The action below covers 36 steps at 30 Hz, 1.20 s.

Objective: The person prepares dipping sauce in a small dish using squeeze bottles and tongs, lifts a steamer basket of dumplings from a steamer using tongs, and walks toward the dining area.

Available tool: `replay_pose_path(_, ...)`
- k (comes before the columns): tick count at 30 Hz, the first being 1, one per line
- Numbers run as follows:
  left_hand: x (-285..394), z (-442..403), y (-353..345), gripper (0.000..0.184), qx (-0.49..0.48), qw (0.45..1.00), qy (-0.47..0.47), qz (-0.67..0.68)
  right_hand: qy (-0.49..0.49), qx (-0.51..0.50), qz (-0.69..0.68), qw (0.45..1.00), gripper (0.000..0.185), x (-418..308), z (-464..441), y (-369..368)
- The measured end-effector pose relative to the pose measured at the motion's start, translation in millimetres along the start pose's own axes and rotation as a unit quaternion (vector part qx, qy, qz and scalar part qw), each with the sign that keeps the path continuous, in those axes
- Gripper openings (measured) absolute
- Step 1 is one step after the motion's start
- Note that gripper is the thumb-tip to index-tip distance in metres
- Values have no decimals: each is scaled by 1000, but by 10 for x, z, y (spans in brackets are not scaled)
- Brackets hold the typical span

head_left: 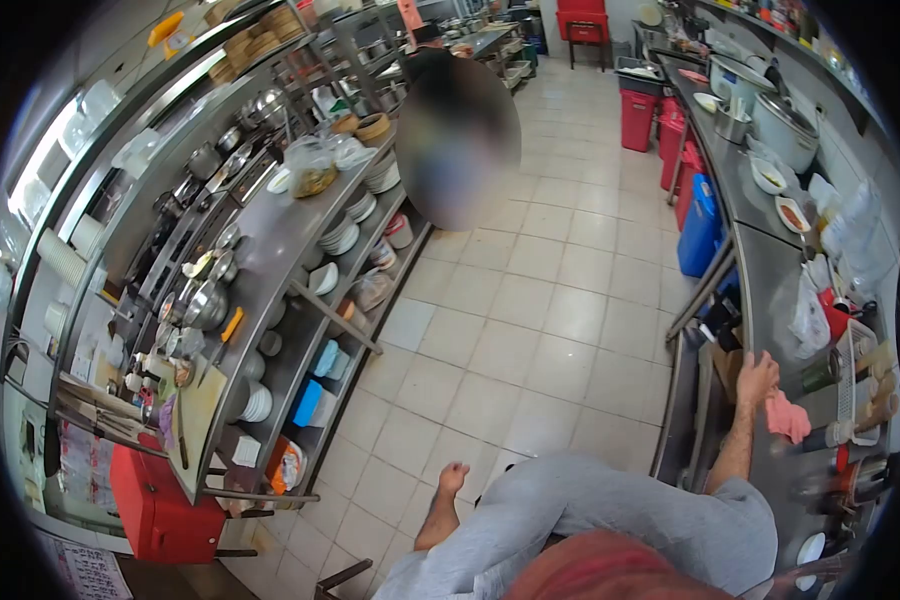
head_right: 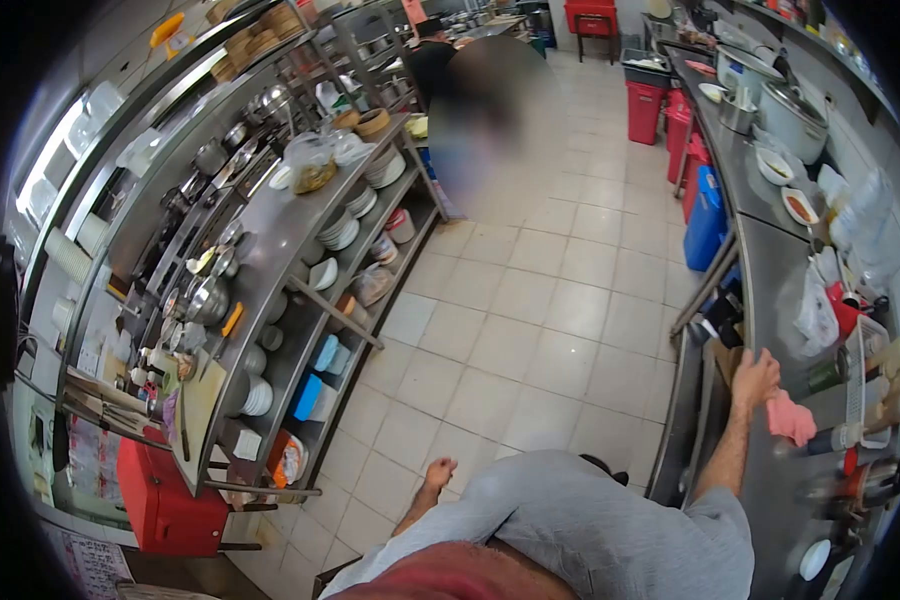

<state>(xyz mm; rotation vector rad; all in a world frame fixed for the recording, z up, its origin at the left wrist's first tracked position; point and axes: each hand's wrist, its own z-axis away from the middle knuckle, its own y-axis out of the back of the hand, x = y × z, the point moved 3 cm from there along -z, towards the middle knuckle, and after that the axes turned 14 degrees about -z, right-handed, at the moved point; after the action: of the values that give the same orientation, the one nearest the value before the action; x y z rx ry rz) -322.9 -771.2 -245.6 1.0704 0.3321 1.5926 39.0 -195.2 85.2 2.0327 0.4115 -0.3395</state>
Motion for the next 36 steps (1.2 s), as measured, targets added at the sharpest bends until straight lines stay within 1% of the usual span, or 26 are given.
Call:
replay_pose_path(1,-237,185,171,40,-32,996,69,37,-10,-32,-39,999,40,-471,185,31)
replay_pose_path(2,-491,367,281,36,-63,986,136,76,52,-60,-137,987,37,-658,306,-367)
replay_pose_path(3,-702,494,410,33,-35,979,172,106,113,-86,-233,962,35,-845,417,-781)
replay_pose_path(4,-936,644,515,30,-9,969,207,136,113,-228,-285,924,30,-1280,595,-933)
replay_pose_path(5,-1113,715,619,27,15,959,227,172,155,-233,-287,916,32,-1529,843,-1275)
replay_pose_path(7,-1462,820,744,25,40,942,254,217,169,-368,-373,835,38,-2194,1346,-1731)
replay_pose_path(9,-1785,962,795,25,117,890,299,323,210,-478,-342,781,43,-3068,1785,-1584)
replay_pose_path(11,-1964,1092,751,30,156,850,322,385,247,-518,-348,741,43,-3618,2081,-1746)
replay_pose_path(13,-2045,1150,656,34,189,814,337,433,302,-569,-352,679,44,-4224,2451,-2056)
replay_pose_path(15,-2078,1301,588,37,207,776,376,462,333,-547,-357,679,45,-4649,2707,-2426)
replay_pose_path(16,-2085,1293,569,40,197,783,385,447,356,-562,-354,657,45,-4959,2895,-2468)
replay_pose_path(17,-2089,1248,541,44,184,792,391,431,331,-588,-338,656,45,-5238,3005,-2490)
replay_pose_path(18,-2121,1262,496,44,192,777,404,443,302,-612,-318,658,45,-5497,3123,-2502)
replay_pose_path(20,-2160,1278,528,48,190,823,454,283,357,-605,-339,626,44,-6147,3508,-2754)
replay_pose_path(21,-2143,1286,574,48,195,812,465,293,396,-590,-362,603,42,-6464,3716,-2825)
replay_pose_path(23,-2141,1301,749,47,187,758,521,346,386,-621,-400,552,41,-7279,4246,-2494)
replay_pose_path(24,-2233,1260,784,47,192,746,530,354,416,-619,-422,515,41,-7678,4580,-2472)
replay_pose_path(25,-2354,1203,807,47,226,760,518,321,445,-616,-442,478,40,-8037,4906,-2431)
replay_pose_path(26,-2400,1179,810,47,257,772,505,287,444,-637,-464,427,40,-8382,5238,-2262)
replay_pose_path(27,-2355,1167,928,47,259,763,514,296,440,-654,-488,375,40,-8708,5607,-2002)
replay_pose_path(29,-2334,1126,1264,45,319,665,555,386,479,-656,-494,310,40,-9207,6188,-1142)
replay_pose_path(31,-2512,1071,1335,44,333,658,557,383,473,-706,-469,242,42,-9571,6845,-709)
replay_pose_path(33,-2949,928,1075,43,271,751,525,296,486,-721,-453,197,47,-9800,7378,-204)
replay_pose_path(34,-3081,903,1014,47,260,756,517,305,486,-722,-453,194,47,-9913,7617,1)
replay_pose_path(35,-3183,883,1044,35,236,699,570,362,499,-721,-450,168,50,-9995,7851,191)
replay_pose_path(36,-3308,969,1041,35,234,700,571,360,511,-720,-447,145,53,-10070,8064,333)
